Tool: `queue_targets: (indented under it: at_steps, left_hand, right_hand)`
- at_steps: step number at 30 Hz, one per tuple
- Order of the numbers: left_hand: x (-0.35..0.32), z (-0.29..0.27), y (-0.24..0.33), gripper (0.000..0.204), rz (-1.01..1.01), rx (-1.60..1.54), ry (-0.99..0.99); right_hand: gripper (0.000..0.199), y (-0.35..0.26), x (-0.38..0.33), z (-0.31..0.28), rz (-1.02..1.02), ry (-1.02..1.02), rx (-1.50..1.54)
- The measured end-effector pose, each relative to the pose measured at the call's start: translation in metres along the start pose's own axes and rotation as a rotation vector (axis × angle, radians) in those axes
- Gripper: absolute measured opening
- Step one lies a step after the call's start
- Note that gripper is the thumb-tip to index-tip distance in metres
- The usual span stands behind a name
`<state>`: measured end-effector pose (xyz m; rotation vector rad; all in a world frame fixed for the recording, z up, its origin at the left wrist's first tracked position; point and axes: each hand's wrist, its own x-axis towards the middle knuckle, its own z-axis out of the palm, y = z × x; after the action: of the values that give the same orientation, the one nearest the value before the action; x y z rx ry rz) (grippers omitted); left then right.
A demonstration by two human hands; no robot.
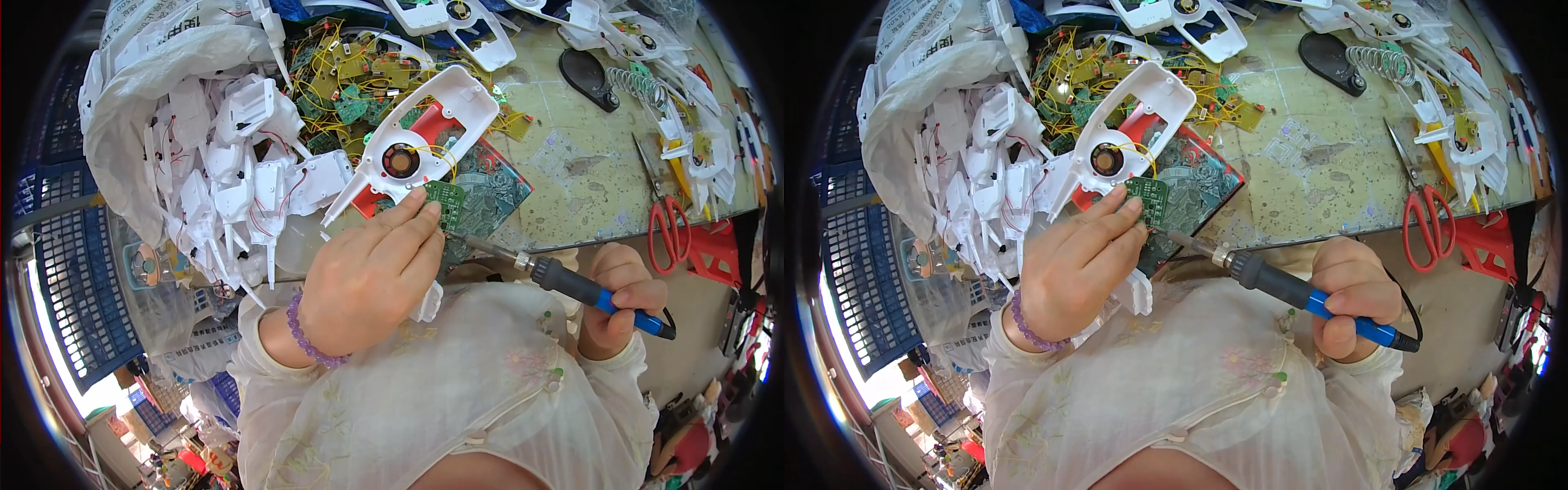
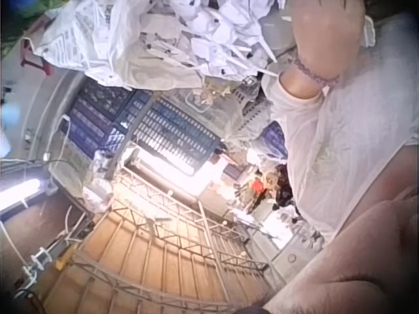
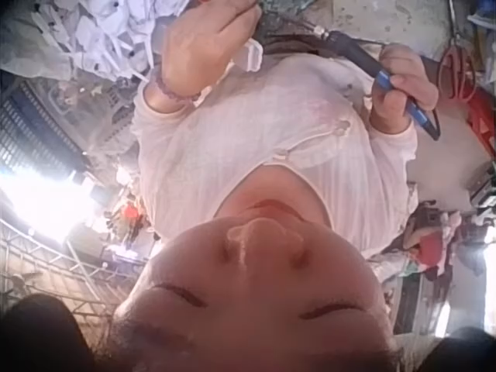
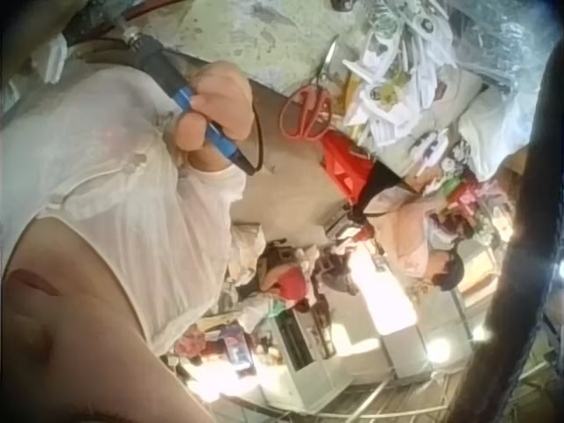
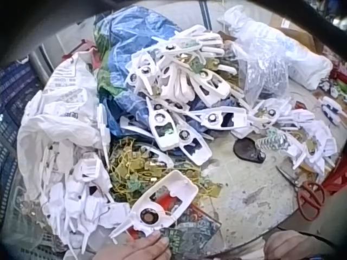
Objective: Soldering internal wiring onto circuit boards and speakers for toy walkie-talkies and assembling the plastic casing.
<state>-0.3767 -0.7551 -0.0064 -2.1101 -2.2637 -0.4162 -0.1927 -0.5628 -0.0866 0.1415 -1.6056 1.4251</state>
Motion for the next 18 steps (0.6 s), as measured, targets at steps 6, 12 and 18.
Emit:
queue_targets:
  at_steps: [6, 12, 18]
  left_hand:
    - [0.0001, 0.0003, 0.0006, 0.022, -0.001, 0.004, 0.009]
    - [0.0, 0.0011, 0.0003, 0.021, -0.007, 0.008, 0.015]
    - [0.0031, 0.003, 0.0003, 0.022, -0.007, 0.01, 0.019]
  right_hand:
    - [0.027, -0.002, -0.0024, -0.0016, 0.051, -0.016, 0.004]
    - [0.028, -0.0041, -0.0028, -0.0039, 0.097, 0.076, -0.002]
    - [0.026, -0.0078, -0.0007, -0.0068, 0.098, 0.152, -0.057]
